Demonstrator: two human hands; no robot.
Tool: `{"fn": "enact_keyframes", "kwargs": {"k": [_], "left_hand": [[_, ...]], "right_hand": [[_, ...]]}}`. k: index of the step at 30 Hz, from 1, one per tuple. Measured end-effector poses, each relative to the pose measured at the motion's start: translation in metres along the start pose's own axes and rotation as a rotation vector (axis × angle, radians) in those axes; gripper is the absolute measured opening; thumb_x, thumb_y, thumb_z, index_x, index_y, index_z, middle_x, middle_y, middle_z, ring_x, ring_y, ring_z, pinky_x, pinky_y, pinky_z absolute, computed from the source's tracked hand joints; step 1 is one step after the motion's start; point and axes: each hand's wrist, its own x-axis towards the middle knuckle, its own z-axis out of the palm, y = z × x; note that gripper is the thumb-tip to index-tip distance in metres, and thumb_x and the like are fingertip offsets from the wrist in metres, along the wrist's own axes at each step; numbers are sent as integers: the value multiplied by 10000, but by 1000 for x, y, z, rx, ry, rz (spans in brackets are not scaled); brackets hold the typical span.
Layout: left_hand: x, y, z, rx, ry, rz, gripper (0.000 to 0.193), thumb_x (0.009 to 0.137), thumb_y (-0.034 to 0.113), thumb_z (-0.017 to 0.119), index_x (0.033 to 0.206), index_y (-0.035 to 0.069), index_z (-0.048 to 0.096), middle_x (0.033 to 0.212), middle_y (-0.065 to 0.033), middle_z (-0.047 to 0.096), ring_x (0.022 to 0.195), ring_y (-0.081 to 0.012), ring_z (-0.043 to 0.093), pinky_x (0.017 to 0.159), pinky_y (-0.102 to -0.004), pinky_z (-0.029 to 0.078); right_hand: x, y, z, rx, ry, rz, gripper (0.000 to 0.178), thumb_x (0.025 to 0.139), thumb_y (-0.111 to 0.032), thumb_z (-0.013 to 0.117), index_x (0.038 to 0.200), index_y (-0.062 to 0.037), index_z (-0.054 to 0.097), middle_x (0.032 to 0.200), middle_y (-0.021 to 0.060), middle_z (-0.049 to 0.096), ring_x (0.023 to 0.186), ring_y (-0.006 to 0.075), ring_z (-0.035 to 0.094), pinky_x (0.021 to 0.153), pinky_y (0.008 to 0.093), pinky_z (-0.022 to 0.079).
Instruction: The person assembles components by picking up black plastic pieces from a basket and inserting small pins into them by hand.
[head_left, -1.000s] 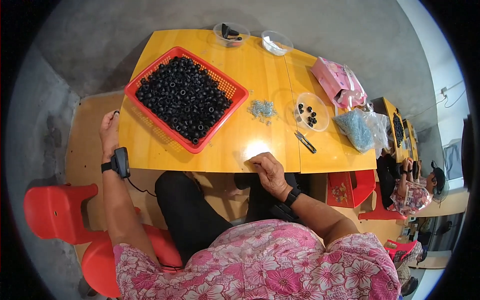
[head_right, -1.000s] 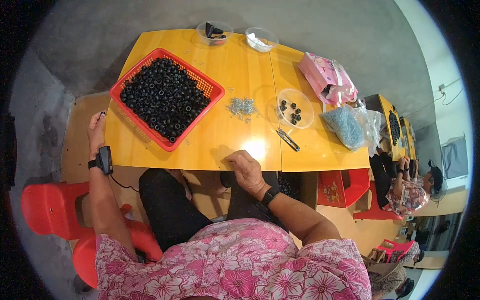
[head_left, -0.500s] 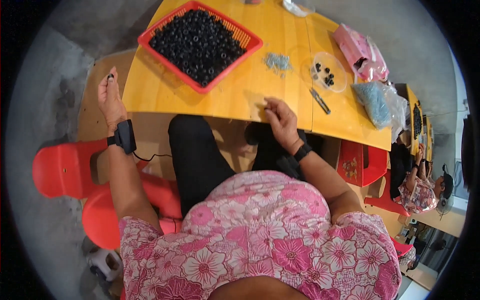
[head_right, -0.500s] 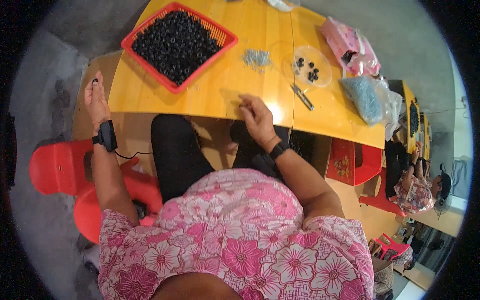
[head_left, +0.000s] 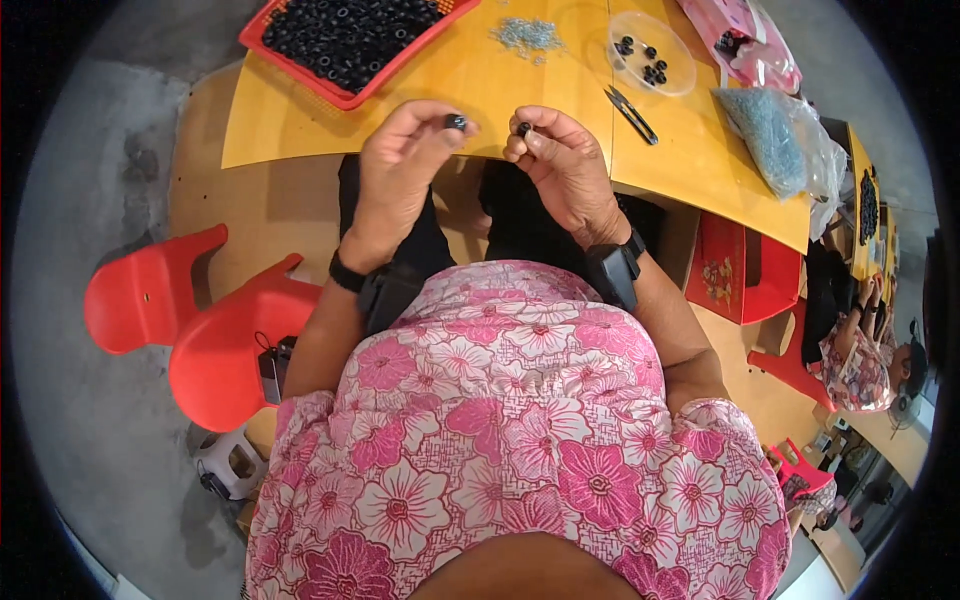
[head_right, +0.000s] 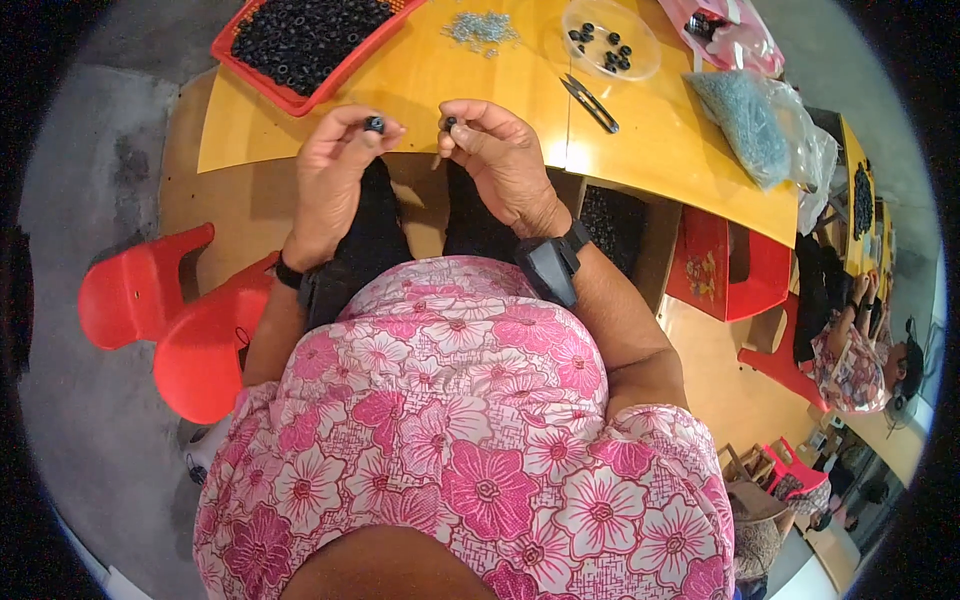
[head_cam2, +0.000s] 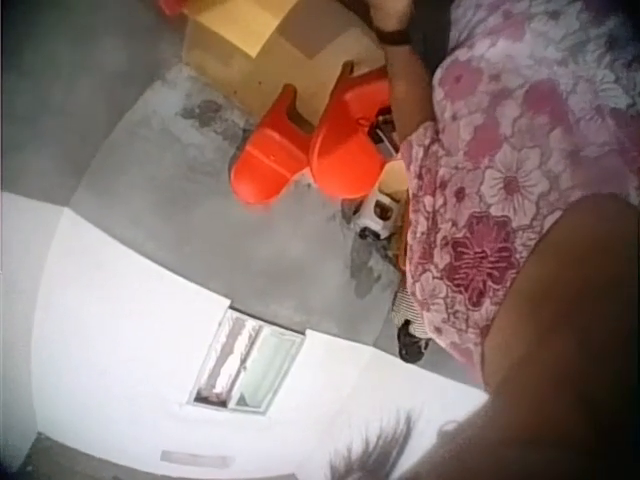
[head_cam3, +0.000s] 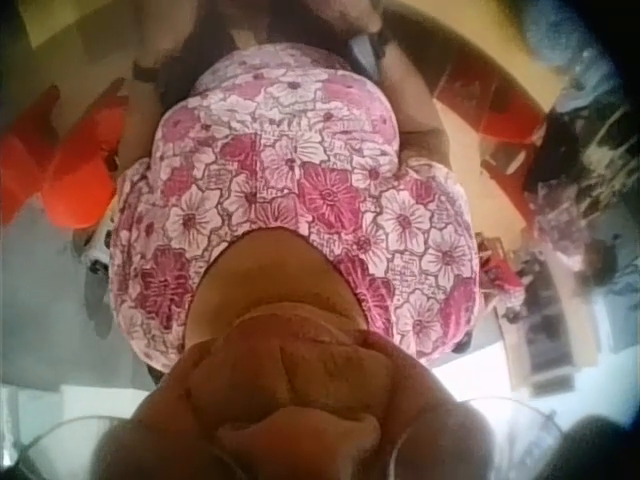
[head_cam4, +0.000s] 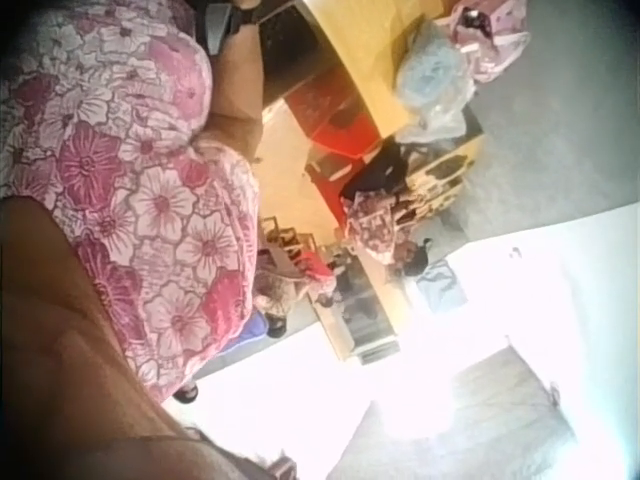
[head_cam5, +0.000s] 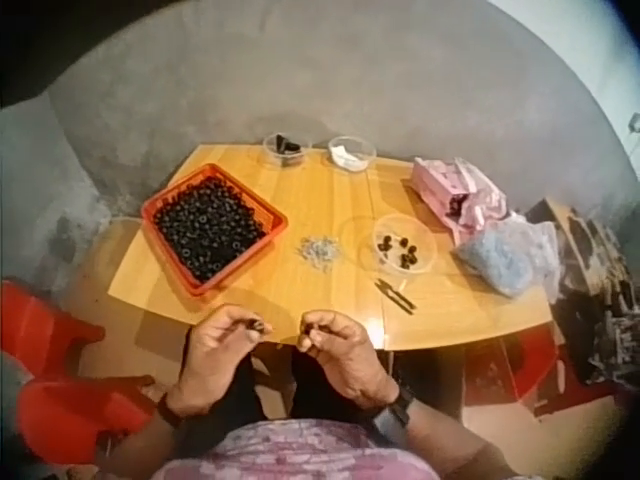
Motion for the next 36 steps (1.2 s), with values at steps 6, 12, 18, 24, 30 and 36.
{"fn": "enact_keyframes", "kwargs": {"k": [6,12,18,24,30,36], "left_hand": [[1,-12,22,-9,-78,-70,175,883,113,589,1020,9,554,924,-57,627,859,-126,604,837,-275,482],[-8,-17,23,-38,-66,-164,196,874,106,600,1036,0,572,904,-54,633,843,-119,605,827,-258,481],[-20,-15,12,-4,-37,-133,206,864,106,614,1037,-1,583,895,-48,639,830,-114,605,819,-249,480],[-28,-10,12,-65,-57,-119,181,866,65,595,1023,-22,577,904,-57,632,829,-116,606,795,-236,484],[-33,-10,14,-98,-72,-105,163,872,27,572,1014,-52,564,903,-73,625,818,-121,610,767,-223,496],[-39,-6,13,-125,-64,-94,171,870,26,575,1022,-52,565,908,-77,628,824,-123,618,772,-222,500]], "right_hand": [[-13,-9,-3,20,20,-14,209,874,-18,547,1080,3,579,910,61,600,809,142,578,795,286,488],[-12,-7,-1,45,-9,11,203,900,-57,527,1088,6,570,876,53,584,778,131,563,785,287,490],[-12,-3,12,21,-51,41,188,904,-63,525,1067,22,568,836,49,569,753,118,547,771,292,497],[-17,0,16,-4,-129,63,171,896,-57,535,1040,27,573,841,57,590,739,120,558,749,290,509],[-24,-2,22,-25,-131,72,182,889,-61,547,1044,28,580,846,62,604,736,124,569,754,294,513],[-25,0,25,-29,-154,84,176,886,-58,553,1039,25,580,852,69,607,740,131,577,766,304,517]]}}
